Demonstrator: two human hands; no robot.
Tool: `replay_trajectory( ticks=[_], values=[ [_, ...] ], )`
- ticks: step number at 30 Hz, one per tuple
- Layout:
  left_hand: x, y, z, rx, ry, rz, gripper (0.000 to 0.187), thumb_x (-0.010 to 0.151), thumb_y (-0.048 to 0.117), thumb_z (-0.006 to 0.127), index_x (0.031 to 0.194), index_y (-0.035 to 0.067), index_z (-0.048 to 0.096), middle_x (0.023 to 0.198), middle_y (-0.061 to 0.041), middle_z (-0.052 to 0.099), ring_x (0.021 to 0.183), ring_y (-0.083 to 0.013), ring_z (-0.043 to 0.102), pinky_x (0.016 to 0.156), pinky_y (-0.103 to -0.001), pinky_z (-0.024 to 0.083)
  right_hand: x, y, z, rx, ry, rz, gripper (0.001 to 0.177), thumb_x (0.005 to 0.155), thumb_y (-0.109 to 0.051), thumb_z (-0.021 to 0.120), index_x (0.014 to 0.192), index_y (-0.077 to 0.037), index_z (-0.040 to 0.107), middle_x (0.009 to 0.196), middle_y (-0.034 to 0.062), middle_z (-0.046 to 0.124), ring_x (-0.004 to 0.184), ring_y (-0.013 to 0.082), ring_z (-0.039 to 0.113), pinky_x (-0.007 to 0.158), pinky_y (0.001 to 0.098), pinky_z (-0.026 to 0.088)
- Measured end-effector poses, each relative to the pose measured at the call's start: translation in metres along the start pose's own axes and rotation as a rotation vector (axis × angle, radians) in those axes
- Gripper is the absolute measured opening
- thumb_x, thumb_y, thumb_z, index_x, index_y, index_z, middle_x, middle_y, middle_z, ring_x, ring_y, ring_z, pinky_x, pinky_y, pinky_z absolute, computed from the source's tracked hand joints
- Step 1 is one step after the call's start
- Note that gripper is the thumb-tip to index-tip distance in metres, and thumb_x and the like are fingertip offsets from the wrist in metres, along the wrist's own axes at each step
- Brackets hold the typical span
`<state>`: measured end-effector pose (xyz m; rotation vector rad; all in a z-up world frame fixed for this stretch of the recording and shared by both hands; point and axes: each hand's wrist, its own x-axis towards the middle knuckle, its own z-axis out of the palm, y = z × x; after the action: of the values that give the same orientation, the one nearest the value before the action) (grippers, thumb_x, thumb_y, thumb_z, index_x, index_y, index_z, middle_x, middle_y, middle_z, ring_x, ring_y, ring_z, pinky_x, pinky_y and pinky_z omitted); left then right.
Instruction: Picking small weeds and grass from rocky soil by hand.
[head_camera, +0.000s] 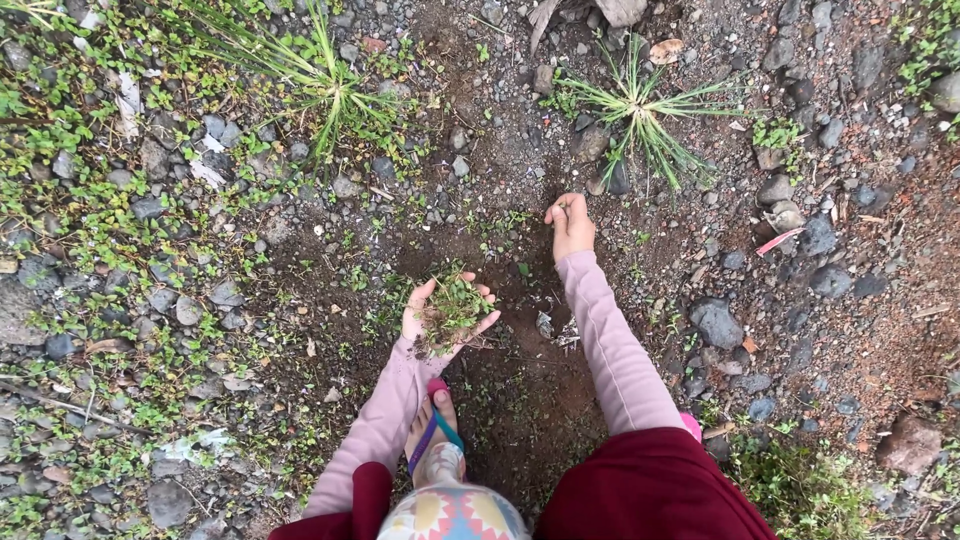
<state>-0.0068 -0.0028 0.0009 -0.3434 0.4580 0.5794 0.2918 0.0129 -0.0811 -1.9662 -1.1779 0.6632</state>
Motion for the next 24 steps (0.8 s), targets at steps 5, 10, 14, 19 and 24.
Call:
replay_trajectory(
  ticks=[5, 10, 14, 19, 24],
  values=[
    [0.001, 0.001, -0.002, 0.004, 0.015, 0.002, 0.059, 0.095, 0.047, 0.054, 0.134, 0.003, 0.06, 0.125, -0.028, 0.067, 0.122, -0.0421, 0.063, 0.112, -0.061, 0.043, 0.0, 0.008, 0.006, 0.096, 0.075, 0.042, 0.008, 0.109, -0.008, 0.049, 0.109, -0.015, 0.051, 0.075, 0.0035, 0.067, 0.068, 0.0236, 0.057, 0.076, 0.0373, 0.047],
    [0.006, 0.001, -0.003, 0.002, 0.01, 0.003, 0.059, 0.096, 0.047, 0.054, 0.134, 0.003, 0.06, 0.125, -0.028, 0.067, 0.122, -0.0422, 0.063, 0.111, -0.061, 0.044, 0.012, -0.005, -0.016, 0.436, 0.332, 0.271, 0.012, 0.109, -0.01, 0.04, 0.109, -0.019, 0.048, 0.075, -0.0072, 0.06, 0.069, 0.015, 0.05, 0.074, 0.0293, 0.041],
    [0.007, -0.003, -0.002, 0.028, 0.005, -0.011, 0.059, 0.096, 0.047, 0.054, 0.134, 0.003, 0.06, 0.125, -0.028, 0.067, 0.122, -0.0418, 0.064, 0.11, -0.061, 0.045, 0.022, -0.016, -0.068, 0.291, 0.358, 0.106, 0.004, 0.109, -0.01, 0.051, 0.11, -0.014, 0.053, 0.071, 0.0002, 0.061, 0.066, 0.0122, 0.053, 0.07, 0.0248, 0.043],
    [0.014, -0.008, 0.001, 0.043, 0.035, -0.027, 0.058, 0.094, 0.046, 0.056, 0.133, 0.003, 0.061, 0.123, -0.027, 0.069, 0.12, -0.0404, 0.065, 0.11, -0.058, 0.045, -0.029, -0.085, -0.071, 0.342, 0.043, 0.046, 0.004, 0.108, -0.01, 0.058, 0.111, -0.01, 0.056, 0.083, 0.0068, 0.071, 0.081, 0.0175, 0.065, 0.082, 0.0309, 0.049],
    [0.056, -0.006, -0.062, 0.03, 0.044, -0.064, 0.061, 0.092, 0.047, 0.058, 0.135, 0.004, 0.059, 0.116, -0.025, 0.07, 0.104, -0.0397, 0.071, 0.092, -0.061, 0.057, -0.118, -0.107, -0.013, 0.052, -0.591, -0.36, 0.032, 0.096, -0.037, 0.07, 0.122, -0.018, 0.067, 0.093, 0.0031, 0.076, 0.09, 0.0226, 0.071, 0.088, 0.0386, 0.049]
  ],
)
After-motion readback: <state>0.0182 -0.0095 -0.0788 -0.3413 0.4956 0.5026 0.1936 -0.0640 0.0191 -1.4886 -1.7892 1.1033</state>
